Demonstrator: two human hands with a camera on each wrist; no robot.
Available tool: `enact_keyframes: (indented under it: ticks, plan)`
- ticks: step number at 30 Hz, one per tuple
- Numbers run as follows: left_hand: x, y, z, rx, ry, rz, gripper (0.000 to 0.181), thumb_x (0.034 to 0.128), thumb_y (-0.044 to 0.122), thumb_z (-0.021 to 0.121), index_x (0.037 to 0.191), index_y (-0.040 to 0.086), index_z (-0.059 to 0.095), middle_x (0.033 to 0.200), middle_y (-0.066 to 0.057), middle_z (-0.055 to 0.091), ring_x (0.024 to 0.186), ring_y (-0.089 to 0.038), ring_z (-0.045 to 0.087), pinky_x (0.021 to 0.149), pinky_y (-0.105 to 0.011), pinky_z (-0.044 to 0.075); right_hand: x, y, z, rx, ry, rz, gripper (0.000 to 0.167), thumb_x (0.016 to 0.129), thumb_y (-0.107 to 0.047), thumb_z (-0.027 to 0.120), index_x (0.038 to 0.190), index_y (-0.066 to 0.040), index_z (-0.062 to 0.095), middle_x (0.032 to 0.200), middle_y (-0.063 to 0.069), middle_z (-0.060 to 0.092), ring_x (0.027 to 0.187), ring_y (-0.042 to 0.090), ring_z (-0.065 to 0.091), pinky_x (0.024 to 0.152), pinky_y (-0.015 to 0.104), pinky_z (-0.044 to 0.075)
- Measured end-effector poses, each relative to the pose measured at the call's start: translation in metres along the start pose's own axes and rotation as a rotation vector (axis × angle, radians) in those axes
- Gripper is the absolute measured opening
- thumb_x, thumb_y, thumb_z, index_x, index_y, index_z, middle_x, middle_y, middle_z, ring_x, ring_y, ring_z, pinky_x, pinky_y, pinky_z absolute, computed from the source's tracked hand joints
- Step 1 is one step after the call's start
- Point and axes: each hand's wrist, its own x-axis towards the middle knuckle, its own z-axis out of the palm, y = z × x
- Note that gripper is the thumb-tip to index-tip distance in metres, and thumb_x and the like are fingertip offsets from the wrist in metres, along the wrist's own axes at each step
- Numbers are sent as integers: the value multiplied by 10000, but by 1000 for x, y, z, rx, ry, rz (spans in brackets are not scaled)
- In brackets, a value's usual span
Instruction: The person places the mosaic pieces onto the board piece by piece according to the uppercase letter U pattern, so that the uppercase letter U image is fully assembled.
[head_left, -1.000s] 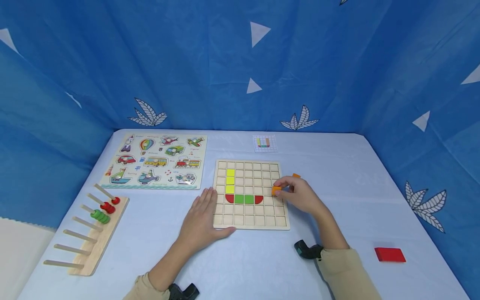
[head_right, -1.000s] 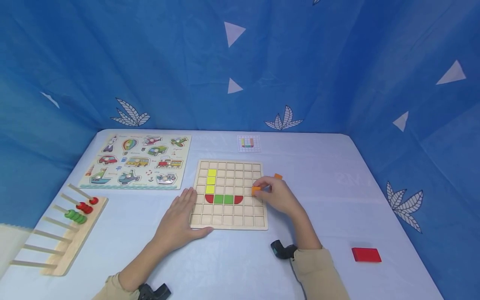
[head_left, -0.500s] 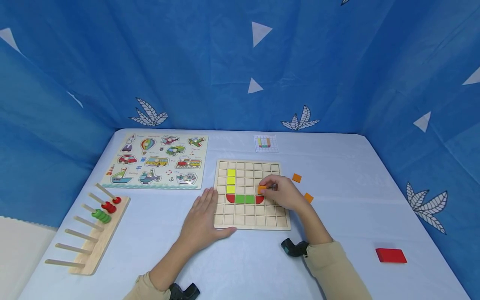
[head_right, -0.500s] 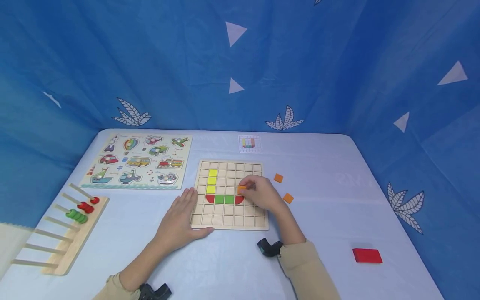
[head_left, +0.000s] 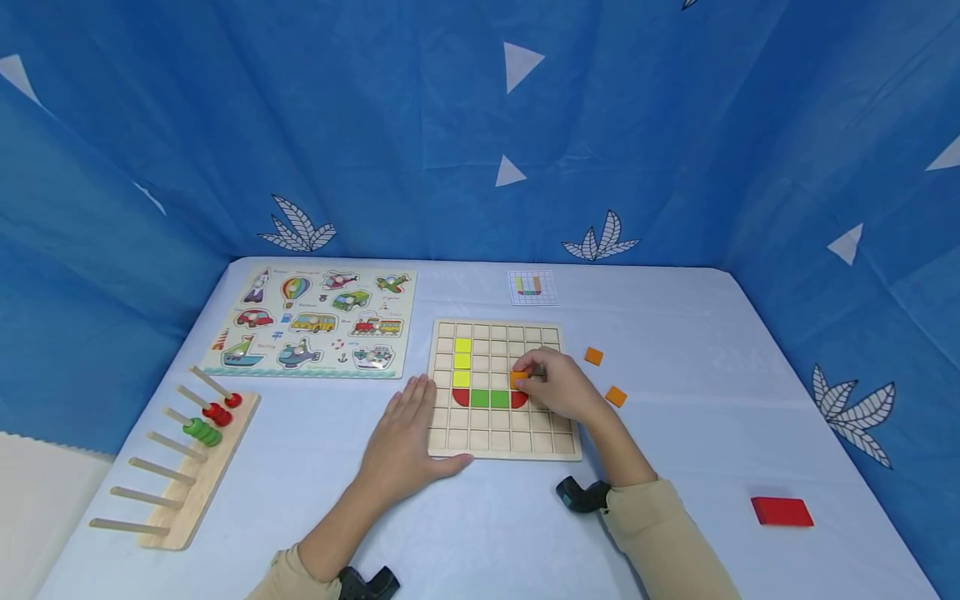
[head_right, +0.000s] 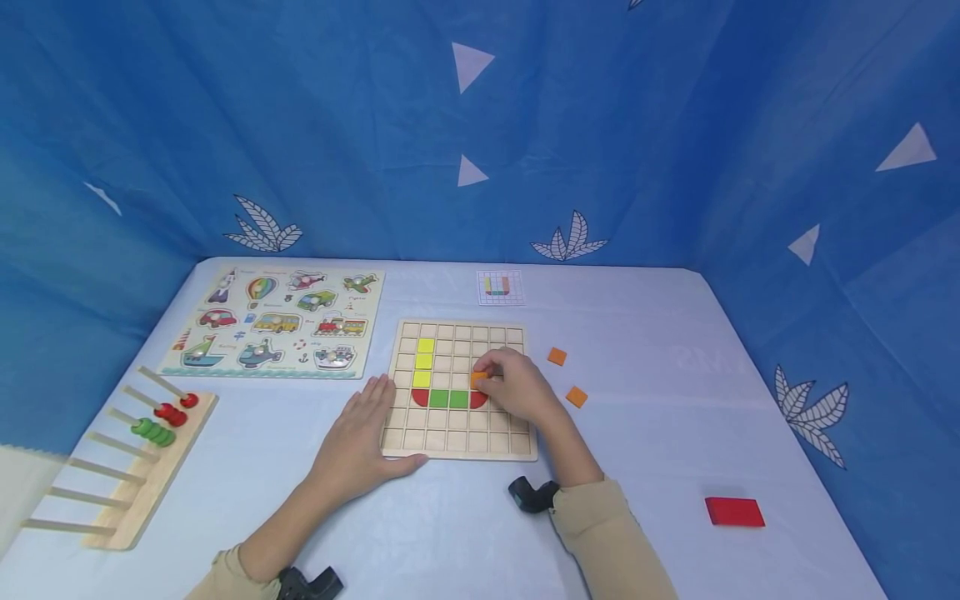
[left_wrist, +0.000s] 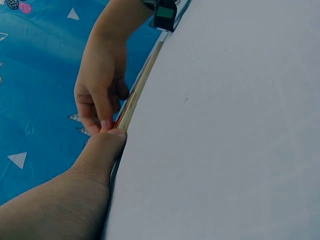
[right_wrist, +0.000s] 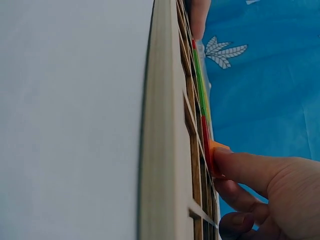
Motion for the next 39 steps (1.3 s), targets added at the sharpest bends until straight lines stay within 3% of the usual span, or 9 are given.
enact_keyframes:
  ticks: [11,27,39]
  plan:
    - [0,-1,1,8,3,1,1225,713,806,637,1561,10,251,1647,-136,230,1549,-279,165,1255,-462,208,1,1,1,-46,25,-25,135,896,-197,742,1031,-203,742,1039,-45,632,967,171,567,870,322,531]
    - [1,-1,1,12,-3,2,1232,715,813,628,1565,12,235,1648,-136,222,1549,-271,158,1256,-459,201,-1,2,-1,-36,13,-60,134,899,-220,742,1021,-198,793,986,-62,623,908,156,561,781,292,498]
    - [1,0,0,5,-8,-2,1234,715,809,634,1564,10,232,1651,-132,210,1551,-269,150,1259,-459,190,-2,7,-15,-21,72,-39,249,914,-259,725,1148,-175,718,1109,-13,641,1011,203,543,861,361,483]
